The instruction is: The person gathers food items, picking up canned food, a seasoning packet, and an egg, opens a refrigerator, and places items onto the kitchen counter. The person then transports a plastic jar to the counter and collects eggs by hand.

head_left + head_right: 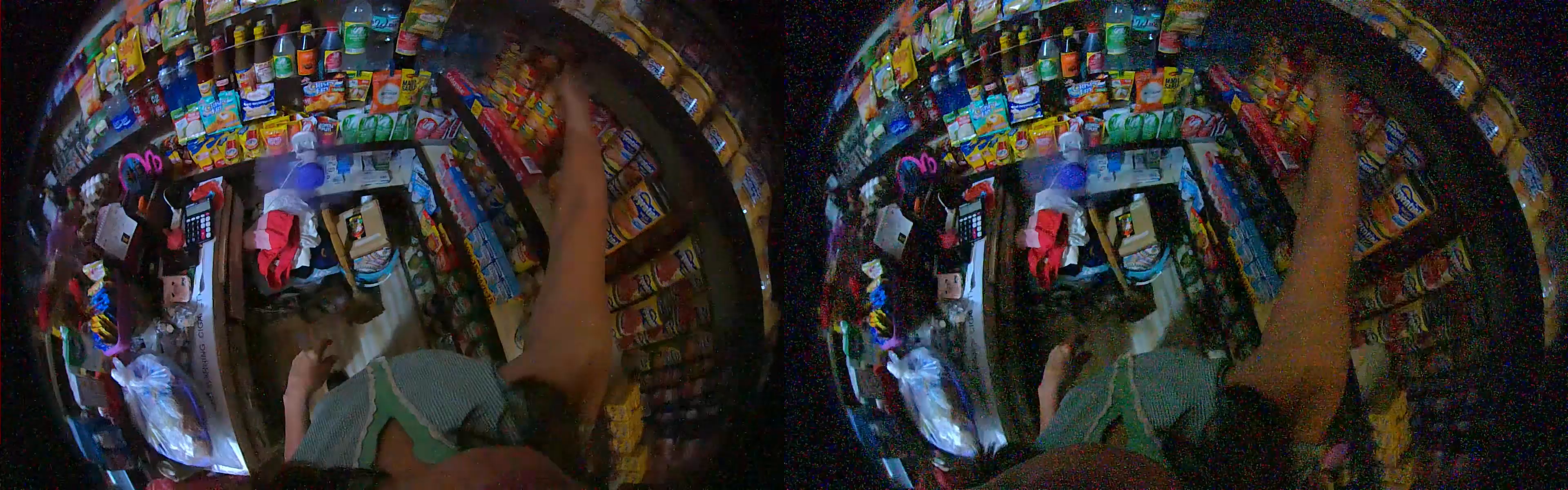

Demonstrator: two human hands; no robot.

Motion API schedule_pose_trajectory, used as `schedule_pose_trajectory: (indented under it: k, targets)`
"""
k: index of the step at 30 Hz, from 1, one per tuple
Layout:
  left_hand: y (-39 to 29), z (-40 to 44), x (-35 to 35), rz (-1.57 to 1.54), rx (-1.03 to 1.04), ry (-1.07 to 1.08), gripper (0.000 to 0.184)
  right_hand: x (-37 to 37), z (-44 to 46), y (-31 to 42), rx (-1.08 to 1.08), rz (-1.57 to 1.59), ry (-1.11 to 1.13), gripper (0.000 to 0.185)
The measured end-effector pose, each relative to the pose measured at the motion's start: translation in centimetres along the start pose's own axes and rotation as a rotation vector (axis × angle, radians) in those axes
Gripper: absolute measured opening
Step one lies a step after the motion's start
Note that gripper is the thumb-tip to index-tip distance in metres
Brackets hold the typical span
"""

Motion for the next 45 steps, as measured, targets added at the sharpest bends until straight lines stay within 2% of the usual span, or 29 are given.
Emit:
schedule_pose_trajectory:
  k: [1, 4, 16, 24, 27, 30, 31, 32, 34, 36, 39, 42, 45]
  targets:
    - [-0.6, -0.2, 0.3, 0.033, 0.055, -0.011, 0.041, 0.4, 0.5, 0.0, 0.007, 0.010, 0.006, 0.037]
    - [-1.6, -0.1, 1.0, 0.059, -0.091, 0.050, 0.037, 0.8, 1.5, 0.4, 0.018, 0.041, 0.014, 0.036]
    - [-1.8, 0.9, 1.2, 0.196, -0.105, 0.064, 0.041, 0.7, 2.0, 0.1, 0.007, 0.122, 0.071, 0.036]
    - [-2.5, 0.2, 0.2, 0.122, -0.090, 0.006, 0.040, 0.0, 0.3, 0.1, -0.001, 0.201, 0.129, 0.037]
    - [-0.5, -0.6, 0.7, 0.149, -0.003, -0.069, 0.038, 0.1, -1.1, -0.1, -0.037, 0.269, 0.147, 0.038]
    - [-0.1, -1.5, 1.0, 0.189, -0.101, -0.086, 0.041, -0.3, -2.1, -0.1, -0.098, 0.382, 0.151, 0.039]
    - [-1.1, -2.4, 0.5, 0.118, 0.032, -0.187, 0.042, -0.5, -2.1, -0.2, -0.115, 0.424, 0.146, 0.040]
    - [-1.3, -2.4, 0.4, 0.124, -0.133, -0.116, 0.042, -0.2, -2.2, -0.1, -0.142, 0.460, 0.132, 0.040]
    - [-2.6, -3.8, -1.0, 0.188, -0.193, -0.100, 0.042, -1.7, -1.8, 0.9, -0.145, 0.551, 0.091, 0.041]
    - [-2.5, -5.4, -2.1, 0.157, -0.190, -0.153, 0.043, -5.5, -1.5, 3.1, -0.127, 0.716, 0.045, 0.042]
    - [0.1, -7.8, -3.1, 0.099, -0.034, -0.319, 0.047, -13.5, -2.2, 8.6, -0.149, 1.056, 0.033, 0.043]
    - [2.1, -10.1, -4.7, 0.036, -0.057, -0.386, 0.050, -23.1, -5.6, 17.1, -0.255, 1.498, 0.205, 0.045]
    - [1.8, -14.3, -7.6, -0.058, 0.050, -0.551, 0.053, -34.8, -11.9, 28.6, -0.437, 1.875, 0.521, 0.046]
Point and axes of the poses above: each hand's wrist, its own z-axis towards the middle knuckle, its own x-axis out of the palm, y = z × x, the point moved 5 cm from there along z, towards the middle knuckle, and after that the axes turned 9 degrees about -z, right-handed, at the moved point
